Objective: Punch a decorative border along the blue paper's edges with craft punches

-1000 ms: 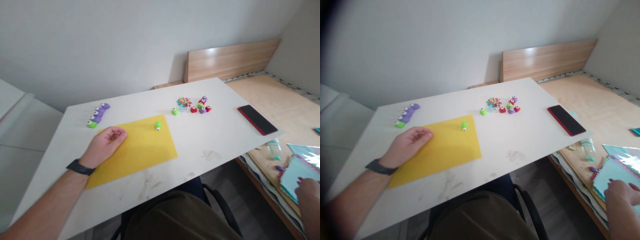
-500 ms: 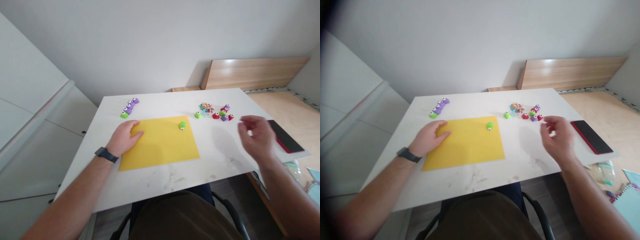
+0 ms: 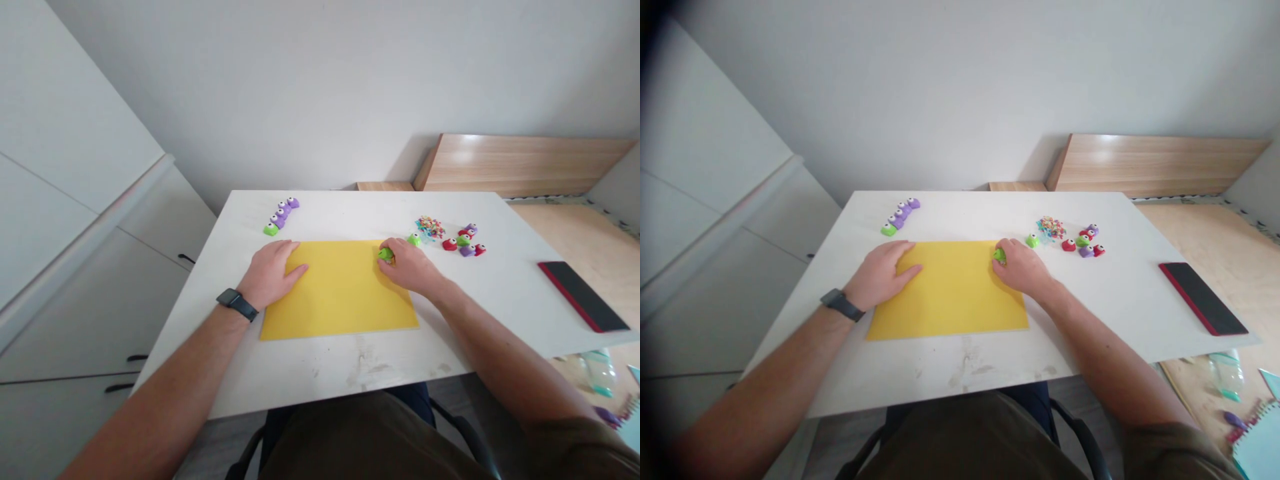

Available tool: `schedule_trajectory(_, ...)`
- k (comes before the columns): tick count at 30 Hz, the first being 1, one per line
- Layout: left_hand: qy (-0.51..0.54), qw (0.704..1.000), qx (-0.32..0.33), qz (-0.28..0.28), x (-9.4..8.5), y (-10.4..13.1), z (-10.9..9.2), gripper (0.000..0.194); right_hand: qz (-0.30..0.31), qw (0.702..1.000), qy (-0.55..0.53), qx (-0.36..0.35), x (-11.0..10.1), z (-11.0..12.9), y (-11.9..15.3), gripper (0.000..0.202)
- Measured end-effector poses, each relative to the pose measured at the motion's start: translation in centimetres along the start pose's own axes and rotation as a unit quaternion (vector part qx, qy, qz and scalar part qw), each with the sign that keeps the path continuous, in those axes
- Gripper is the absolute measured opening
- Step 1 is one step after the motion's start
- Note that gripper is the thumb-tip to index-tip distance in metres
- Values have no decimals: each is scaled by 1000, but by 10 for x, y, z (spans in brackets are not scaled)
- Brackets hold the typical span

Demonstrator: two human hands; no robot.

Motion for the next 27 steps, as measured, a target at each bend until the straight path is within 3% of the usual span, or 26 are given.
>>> schedule_trajectory(4,-4,1000,5,-9,1,1,-1,58,-64,990,-103,68,-3,-23,7,33)
schedule_trajectory(7,-10,1000,15,-18,0,3,-2,59,-106,981,-144,80,-12,-38,10,34)
schedule_trajectory(13,-13,999,33,-22,-4,7,-5,59,-192,972,-69,113,-47,-73,17,32)
schedule_trajectory(16,-14,999,41,-16,-7,8,-9,59,-145,975,21,169,-48,-97,19,33)
schedule_trajectory(21,-27,999,39,-1,-9,7,-13,61,9,973,129,192,-27,-115,20,35)
schedule_trajectory(27,-2,1000,18,10,-7,6,-14,63,56,966,141,210,-18,-117,24,41)
Point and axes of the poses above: each hand's wrist, its own y-axis away from the middle knuckle, its own x-axis out of the palm, z = x × y, the point moved 8 cm from there along -y, towards the middle knuckle, and after that the axes turned 9 degrees about y, right-handed, at the moved point
